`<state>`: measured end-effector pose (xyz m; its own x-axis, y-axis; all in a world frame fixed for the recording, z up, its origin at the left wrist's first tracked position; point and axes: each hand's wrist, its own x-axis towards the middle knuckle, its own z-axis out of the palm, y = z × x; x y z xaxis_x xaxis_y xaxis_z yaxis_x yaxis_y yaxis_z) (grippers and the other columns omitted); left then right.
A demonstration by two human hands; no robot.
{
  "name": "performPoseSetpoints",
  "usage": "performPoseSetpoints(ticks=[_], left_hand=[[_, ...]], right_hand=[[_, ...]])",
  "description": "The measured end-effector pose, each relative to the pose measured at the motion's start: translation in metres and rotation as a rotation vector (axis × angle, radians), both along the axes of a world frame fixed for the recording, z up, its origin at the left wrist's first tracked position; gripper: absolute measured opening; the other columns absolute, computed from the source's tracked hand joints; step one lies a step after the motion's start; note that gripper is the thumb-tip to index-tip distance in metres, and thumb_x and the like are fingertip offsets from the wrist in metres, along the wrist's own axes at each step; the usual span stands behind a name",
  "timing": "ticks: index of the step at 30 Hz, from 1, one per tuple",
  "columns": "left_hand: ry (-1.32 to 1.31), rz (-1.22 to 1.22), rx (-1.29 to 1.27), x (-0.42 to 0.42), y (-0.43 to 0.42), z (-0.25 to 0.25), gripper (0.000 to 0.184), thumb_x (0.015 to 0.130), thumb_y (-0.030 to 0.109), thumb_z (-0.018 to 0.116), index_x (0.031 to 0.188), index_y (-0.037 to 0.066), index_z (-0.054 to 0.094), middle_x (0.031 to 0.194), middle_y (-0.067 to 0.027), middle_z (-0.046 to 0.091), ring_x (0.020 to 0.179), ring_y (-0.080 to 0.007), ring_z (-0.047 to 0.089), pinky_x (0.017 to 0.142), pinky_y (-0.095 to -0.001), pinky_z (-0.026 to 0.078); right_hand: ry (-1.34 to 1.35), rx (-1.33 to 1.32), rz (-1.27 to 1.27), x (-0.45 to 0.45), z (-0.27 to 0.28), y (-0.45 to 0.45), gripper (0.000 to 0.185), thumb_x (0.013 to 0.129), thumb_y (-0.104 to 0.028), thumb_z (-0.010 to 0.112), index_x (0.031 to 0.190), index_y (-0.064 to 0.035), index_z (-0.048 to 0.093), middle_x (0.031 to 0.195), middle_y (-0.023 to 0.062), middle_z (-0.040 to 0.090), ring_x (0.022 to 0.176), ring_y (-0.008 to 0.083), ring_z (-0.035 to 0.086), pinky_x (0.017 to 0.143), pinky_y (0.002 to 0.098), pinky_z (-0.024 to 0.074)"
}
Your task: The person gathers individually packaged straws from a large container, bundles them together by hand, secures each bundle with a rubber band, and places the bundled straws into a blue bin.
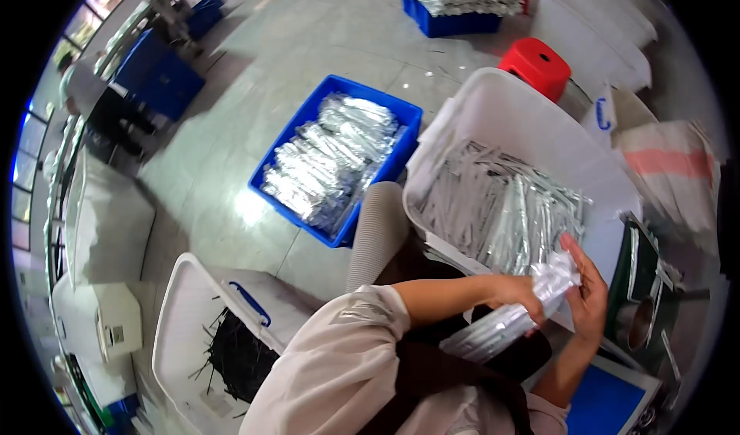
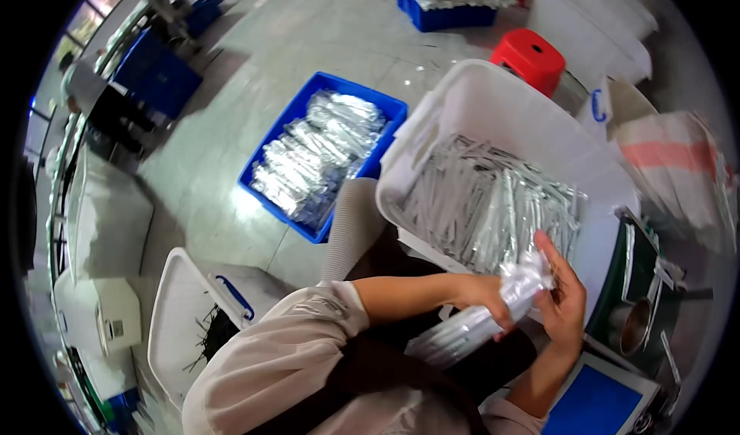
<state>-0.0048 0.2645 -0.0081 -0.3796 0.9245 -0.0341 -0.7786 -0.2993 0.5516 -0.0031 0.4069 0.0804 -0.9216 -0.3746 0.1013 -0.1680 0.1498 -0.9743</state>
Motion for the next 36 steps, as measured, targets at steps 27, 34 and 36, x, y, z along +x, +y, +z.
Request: performPoseSetpoints(ticks=[27, 34, 36], left_hand=[[0.072, 0.911, -0.415, 0.011, -0.153, -0.023, 0.040, 0.068, 0.012, 0.068, 0.102, 0.000, 0.051, 0.087, -0.0094, 0.059, 0.079, -0.0185, 0.059, 0.073, -0.0323, 0.048], [-0.335, 1.538, -1.317, -0.144, -0.357, -0.147, 0.082, 0.062, 0.036, 0.075, 0.117, -0.009, 0.033, 0.104, -0.0246, 0.051, 0.096, -0.0281, 0.053, 0.079, -0.0401, 0.044], [-0.111, 1.425, -1.860, -0.140, -0.388, -0.212, 0.068, 0.062, 0.029, 0.073, 0.114, -0.001, 0.041, 0.103, -0.0236, 0.051, 0.102, -0.0348, 0.048, 0.085, -0.0387, 0.040]], right_hand=[[-0.333, -0.176, -0.037, -0.017, -0.084, -0.132, 0.066, 0.075, -0.032, 0.067, 0.122, 0.0029, 0.036, 0.114, 0.0133, 0.049, 0.107, 0.0203, 0.047, 0.087, 0.0314, 0.0368], [-0.124, 0.341, -0.137, -0.033, -0.139, -0.160, 0.050, 0.075, -0.024, 0.065, 0.112, 0.0020, 0.045, 0.113, 0.0159, 0.049, 0.105, 0.0282, 0.047, 0.088, 0.0359, 0.0361], [0.051, 0.508, -0.113, -0.033, -0.156, -0.162, 0.048, 0.074, -0.022, 0.065, 0.111, 0.0019, 0.045, 0.113, 0.0165, 0.048, 0.105, 0.0320, 0.045, 0.090, 0.0385, 0.0350]])
